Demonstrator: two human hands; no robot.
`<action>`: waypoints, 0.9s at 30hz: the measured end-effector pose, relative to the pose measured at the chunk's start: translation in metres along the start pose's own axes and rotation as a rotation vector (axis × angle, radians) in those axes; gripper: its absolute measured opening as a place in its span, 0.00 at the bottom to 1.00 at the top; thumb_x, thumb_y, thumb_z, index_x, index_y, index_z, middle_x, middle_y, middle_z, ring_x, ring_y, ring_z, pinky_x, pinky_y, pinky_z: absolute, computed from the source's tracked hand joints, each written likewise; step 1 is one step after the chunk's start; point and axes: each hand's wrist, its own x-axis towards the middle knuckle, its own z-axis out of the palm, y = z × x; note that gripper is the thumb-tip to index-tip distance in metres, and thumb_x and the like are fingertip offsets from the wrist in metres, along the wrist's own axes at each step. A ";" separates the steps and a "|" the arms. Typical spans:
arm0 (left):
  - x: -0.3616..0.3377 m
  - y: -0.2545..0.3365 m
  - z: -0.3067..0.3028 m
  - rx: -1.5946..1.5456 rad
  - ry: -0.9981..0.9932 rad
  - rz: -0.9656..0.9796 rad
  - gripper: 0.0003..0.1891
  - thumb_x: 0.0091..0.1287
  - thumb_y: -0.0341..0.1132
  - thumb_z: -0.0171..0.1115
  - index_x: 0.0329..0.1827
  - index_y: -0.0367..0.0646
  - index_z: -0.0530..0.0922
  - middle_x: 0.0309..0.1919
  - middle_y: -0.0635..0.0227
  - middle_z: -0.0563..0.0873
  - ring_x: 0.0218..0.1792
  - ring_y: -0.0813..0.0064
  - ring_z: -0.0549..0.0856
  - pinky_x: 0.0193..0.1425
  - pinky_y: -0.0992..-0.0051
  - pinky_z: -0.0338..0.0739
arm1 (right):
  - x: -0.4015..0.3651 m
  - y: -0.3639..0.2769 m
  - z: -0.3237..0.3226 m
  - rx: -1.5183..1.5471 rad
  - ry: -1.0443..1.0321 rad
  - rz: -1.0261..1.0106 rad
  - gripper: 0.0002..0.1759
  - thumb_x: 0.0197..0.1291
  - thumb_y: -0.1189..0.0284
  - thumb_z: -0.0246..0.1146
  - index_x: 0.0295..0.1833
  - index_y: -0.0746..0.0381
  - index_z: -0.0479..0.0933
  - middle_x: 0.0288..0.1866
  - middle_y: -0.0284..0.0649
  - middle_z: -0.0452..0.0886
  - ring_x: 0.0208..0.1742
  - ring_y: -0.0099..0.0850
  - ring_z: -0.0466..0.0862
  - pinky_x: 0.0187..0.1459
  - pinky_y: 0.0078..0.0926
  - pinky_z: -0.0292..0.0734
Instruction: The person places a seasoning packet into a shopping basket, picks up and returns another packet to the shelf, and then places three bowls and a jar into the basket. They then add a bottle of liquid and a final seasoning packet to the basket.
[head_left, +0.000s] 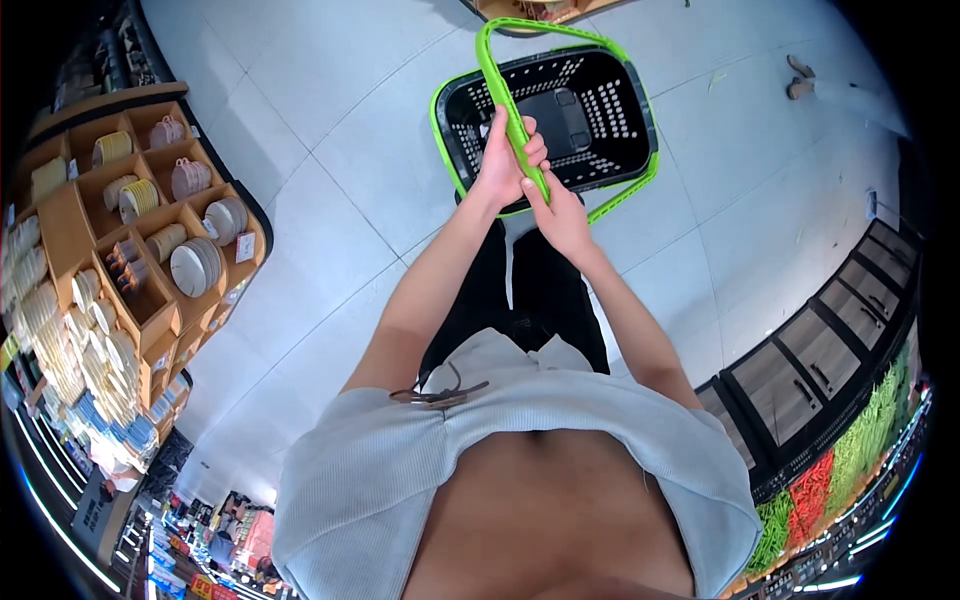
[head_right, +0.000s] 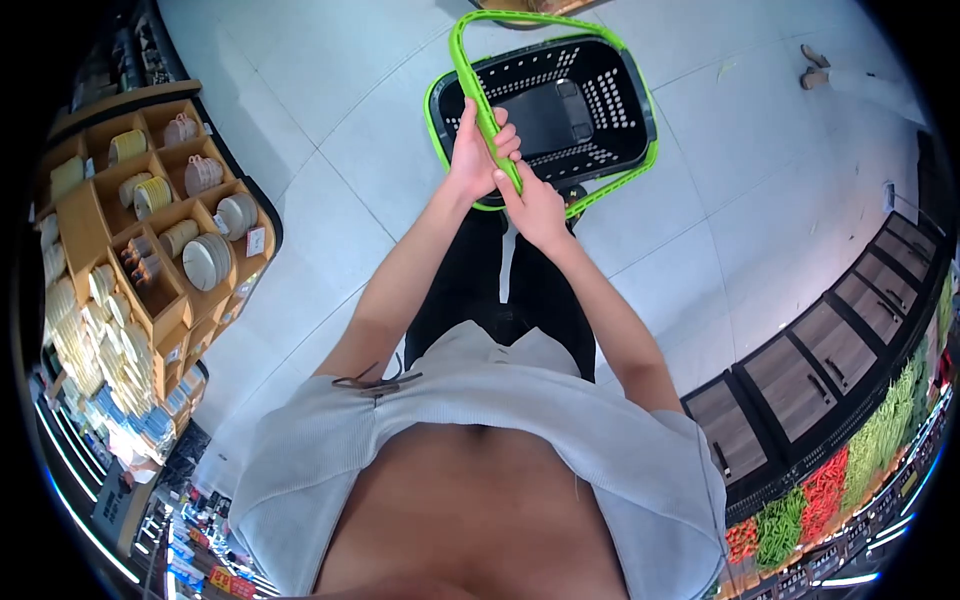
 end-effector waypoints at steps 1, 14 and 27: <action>-0.006 0.001 0.023 0.037 0.067 0.037 0.26 0.66 0.65 0.42 0.28 0.48 0.65 0.17 0.77 0.61 0.18 0.82 0.61 0.26 0.80 0.62 | -0.005 -0.012 -0.009 0.071 -0.007 -0.009 0.24 0.65 0.53 0.50 0.56 0.58 0.71 0.25 0.52 0.79 0.30 0.51 0.80 0.33 0.44 0.74; -0.006 -0.082 0.162 0.109 -0.137 0.028 0.18 0.70 0.52 0.49 0.28 0.50 0.63 0.13 0.84 0.55 0.12 0.90 0.54 0.13 0.86 0.49 | -0.085 -0.004 -0.147 0.829 -0.306 0.050 0.21 0.70 0.52 0.42 0.31 0.57 0.62 0.12 0.26 0.56 0.11 0.15 0.53 0.13 0.15 0.46; -0.091 -0.182 0.183 0.705 0.024 -0.076 0.18 0.67 0.51 0.54 0.28 0.48 0.63 0.13 0.84 0.58 0.12 0.90 0.55 0.14 0.85 0.46 | -0.142 0.053 -0.273 -0.417 0.119 -0.752 0.25 0.53 0.70 0.66 0.57 0.62 0.70 0.46 0.44 0.77 0.54 0.38 0.77 0.54 0.30 0.70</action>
